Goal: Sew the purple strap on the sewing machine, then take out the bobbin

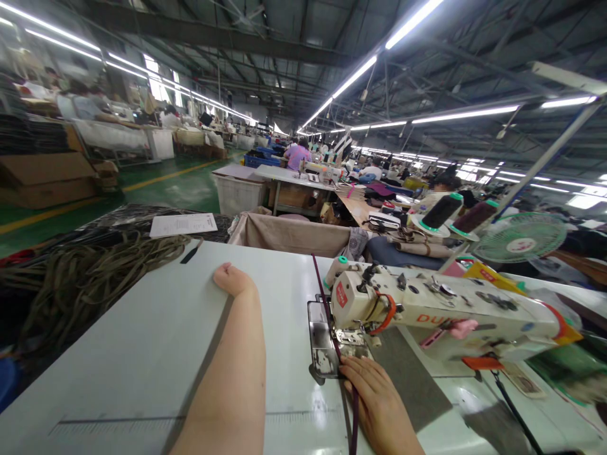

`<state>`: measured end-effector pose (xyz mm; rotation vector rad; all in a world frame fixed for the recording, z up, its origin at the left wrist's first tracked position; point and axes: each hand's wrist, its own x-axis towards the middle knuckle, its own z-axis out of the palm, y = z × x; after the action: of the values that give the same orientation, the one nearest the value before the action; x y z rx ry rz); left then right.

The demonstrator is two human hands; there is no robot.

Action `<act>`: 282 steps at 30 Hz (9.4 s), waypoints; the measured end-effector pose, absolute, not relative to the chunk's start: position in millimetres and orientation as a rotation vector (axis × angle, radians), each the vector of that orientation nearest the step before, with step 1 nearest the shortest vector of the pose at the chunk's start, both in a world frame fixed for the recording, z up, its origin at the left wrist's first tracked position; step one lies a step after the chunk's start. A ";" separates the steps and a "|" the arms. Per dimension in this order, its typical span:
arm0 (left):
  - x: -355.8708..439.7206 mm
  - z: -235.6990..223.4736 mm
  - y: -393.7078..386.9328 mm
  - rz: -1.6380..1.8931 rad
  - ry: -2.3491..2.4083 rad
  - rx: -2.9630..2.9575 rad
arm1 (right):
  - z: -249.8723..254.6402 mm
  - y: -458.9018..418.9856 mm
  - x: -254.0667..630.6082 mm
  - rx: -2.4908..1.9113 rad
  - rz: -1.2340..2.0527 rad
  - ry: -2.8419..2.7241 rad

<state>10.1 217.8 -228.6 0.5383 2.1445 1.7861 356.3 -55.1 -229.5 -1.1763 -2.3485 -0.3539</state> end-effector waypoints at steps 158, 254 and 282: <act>84.1 -207.1 94.2 1.151 0.692 0.986 | -226.7 -55.4 350.8 -1.160 -0.265 -2.310; 88.0 -204.2 97.2 1.328 0.856 0.930 | -226.9 -55.7 353.0 -1.178 -0.286 -2.328; 91.0 -216.7 102.3 1.372 0.912 0.938 | -225.7 -56.4 352.2 -1.189 -0.270 -2.323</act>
<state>91.0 102.3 -216.7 0.9378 0.9119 1.3717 352.2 -56.4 -225.7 -1.1889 -2.3235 -0.2702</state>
